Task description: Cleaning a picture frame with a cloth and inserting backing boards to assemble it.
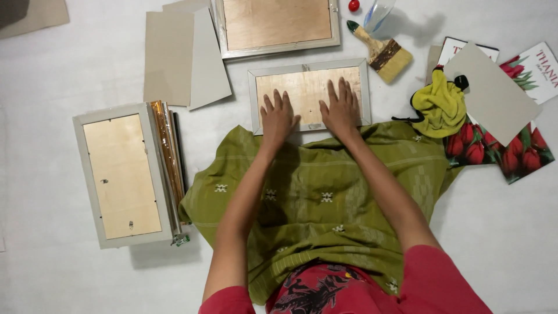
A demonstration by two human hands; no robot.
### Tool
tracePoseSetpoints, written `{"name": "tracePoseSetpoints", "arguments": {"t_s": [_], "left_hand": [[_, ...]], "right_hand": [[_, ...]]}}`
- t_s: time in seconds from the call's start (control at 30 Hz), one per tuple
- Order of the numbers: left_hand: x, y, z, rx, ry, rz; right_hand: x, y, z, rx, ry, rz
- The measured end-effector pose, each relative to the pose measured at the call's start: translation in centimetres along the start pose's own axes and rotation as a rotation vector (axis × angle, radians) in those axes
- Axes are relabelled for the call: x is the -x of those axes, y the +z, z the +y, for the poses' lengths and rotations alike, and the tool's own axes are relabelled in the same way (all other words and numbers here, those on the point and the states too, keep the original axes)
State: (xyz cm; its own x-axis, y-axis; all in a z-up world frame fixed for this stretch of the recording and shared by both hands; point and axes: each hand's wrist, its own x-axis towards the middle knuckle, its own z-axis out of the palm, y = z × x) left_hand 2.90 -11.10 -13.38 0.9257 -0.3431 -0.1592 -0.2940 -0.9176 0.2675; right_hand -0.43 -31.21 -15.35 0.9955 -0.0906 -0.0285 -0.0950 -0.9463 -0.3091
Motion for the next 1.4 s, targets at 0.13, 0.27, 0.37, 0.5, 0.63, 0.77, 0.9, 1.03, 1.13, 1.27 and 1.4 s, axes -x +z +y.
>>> {"name": "tracePoseSetpoints", "arguments": {"t_s": [0.13, 0.27, 0.37, 0.5, 0.63, 0.77, 0.9, 1.03, 1.13, 1.27, 1.4], "left_hand": [[-1.9, 2.2, -0.5, -0.080, 0.055, 0.104], [-2.7, 2.1, -0.4, 0.059, 0.054, 0.050], [-3.1, 3.0, -0.4, 0.089, 0.026, 0.038], [-3.2, 3.2, -0.6, 0.097, 0.024, 0.050], [-3.1, 3.5, -1.9, 0.106, 0.023, 0.001], [-0.6, 1.0, -1.5, 0.159, -0.109, 0.077], [-0.5, 4.5, -3.0, 0.297, -0.466, 0.216], [-4.0, 7.8, -6.8, 0.470, -0.715, 0.208], [-6.2, 10.0, -9.4, 0.672, -0.828, 0.152], [-4.5, 6.1, -8.1, 0.757, -0.547, 0.048], [3.5, -4.6, -5.6, 1.096, -0.270, 0.064]], "right_hand": [[-1.8, 2.5, -1.4, 0.035, 0.037, -0.004], [-1.8, 4.4, -0.9, 0.056, -0.064, 0.229], [-2.0, 4.1, -1.1, 0.045, -0.049, 0.198], [-1.9, 2.7, -1.3, -0.025, -0.036, 0.090], [-1.0, -3.1, -0.1, -0.051, -0.027, -0.089], [-0.3, -3.9, 4.7, -0.097, 0.053, -0.019], [-0.5, 2.0, 12.1, -0.343, 0.250, 0.174], [1.2, -0.1, 8.9, -0.634, 0.417, 0.107], [1.0, -1.0, 8.4, -1.044, 0.490, 0.202], [0.4, -2.1, 10.8, -1.155, 0.561, 0.167], [1.2, -6.0, 9.8, -1.185, 0.436, 0.128]]}}
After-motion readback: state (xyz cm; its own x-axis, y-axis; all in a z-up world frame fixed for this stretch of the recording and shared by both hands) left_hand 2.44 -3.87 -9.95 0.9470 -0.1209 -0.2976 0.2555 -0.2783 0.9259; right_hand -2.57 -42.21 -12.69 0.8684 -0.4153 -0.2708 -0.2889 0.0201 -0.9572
